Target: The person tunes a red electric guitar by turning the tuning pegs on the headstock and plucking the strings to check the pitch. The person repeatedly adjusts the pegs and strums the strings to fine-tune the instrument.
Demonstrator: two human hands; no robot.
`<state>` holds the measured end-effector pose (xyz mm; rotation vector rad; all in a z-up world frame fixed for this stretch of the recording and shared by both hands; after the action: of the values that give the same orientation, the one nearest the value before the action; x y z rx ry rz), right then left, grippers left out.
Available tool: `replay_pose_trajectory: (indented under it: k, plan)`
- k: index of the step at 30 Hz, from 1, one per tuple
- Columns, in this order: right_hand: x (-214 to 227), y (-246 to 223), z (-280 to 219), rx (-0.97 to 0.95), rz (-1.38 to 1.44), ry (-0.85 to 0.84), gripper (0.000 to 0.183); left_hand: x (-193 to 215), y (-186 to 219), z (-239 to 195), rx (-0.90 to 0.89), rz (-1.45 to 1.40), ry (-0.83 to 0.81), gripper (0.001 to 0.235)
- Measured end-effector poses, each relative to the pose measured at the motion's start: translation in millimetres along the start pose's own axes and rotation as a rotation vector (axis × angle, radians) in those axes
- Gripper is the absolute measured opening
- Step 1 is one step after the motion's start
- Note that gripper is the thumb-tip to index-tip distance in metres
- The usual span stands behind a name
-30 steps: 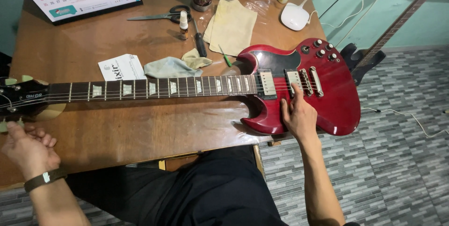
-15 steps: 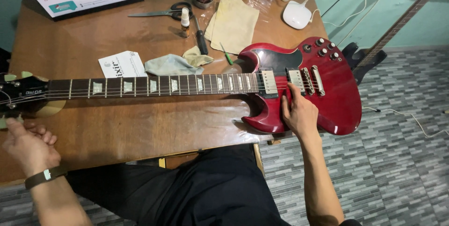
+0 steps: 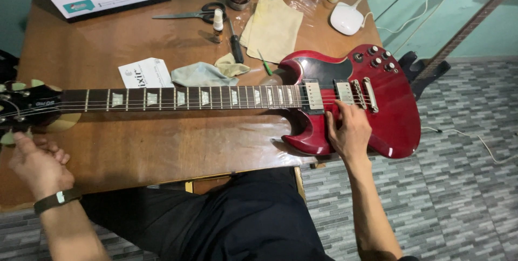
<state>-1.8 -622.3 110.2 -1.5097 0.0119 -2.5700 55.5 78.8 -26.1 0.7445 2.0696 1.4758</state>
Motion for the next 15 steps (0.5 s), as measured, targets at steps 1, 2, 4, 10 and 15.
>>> replay_pose_trajectory:
  k: [1,2,4,10,15]
  plan:
    - [1.4,-0.9,6.0,0.040,-0.040,-0.004,0.042,3.0,-5.8,5.3,0.022,-0.008,0.018,0.042]
    - [2.9,-2.3,11.9,0.079,-0.079,-0.007,0.055,6.4,-11.3,10.7,0.044,-0.017,0.035,0.043]
    - [-28.4,11.1,25.4,0.094,-0.058,-0.166,0.059,7.7,-22.1,22.2,0.047,-0.037,0.031,0.042]
    - [-74.0,-82.7,66.9,0.321,0.016,-0.350,0.069,-5.8,-8.1,-46.3,-0.045,-0.200,0.231,0.035]
    - [-83.9,-208.6,77.5,0.523,0.036,-0.173,0.069,-82.0,59.8,-161.1,-0.746,0.209,0.373,0.010]
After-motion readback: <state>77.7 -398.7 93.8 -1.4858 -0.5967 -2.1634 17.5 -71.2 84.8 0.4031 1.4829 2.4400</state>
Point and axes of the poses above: each hand's wrist, its own z-axis towards the middle knuckle, its own x-axis out of the back of the hand, y = z × x, the point moved 7 cm from there along z, towards the middle knuckle, and after that the axes turned 6 degrees about x, right-handed, at the moved point
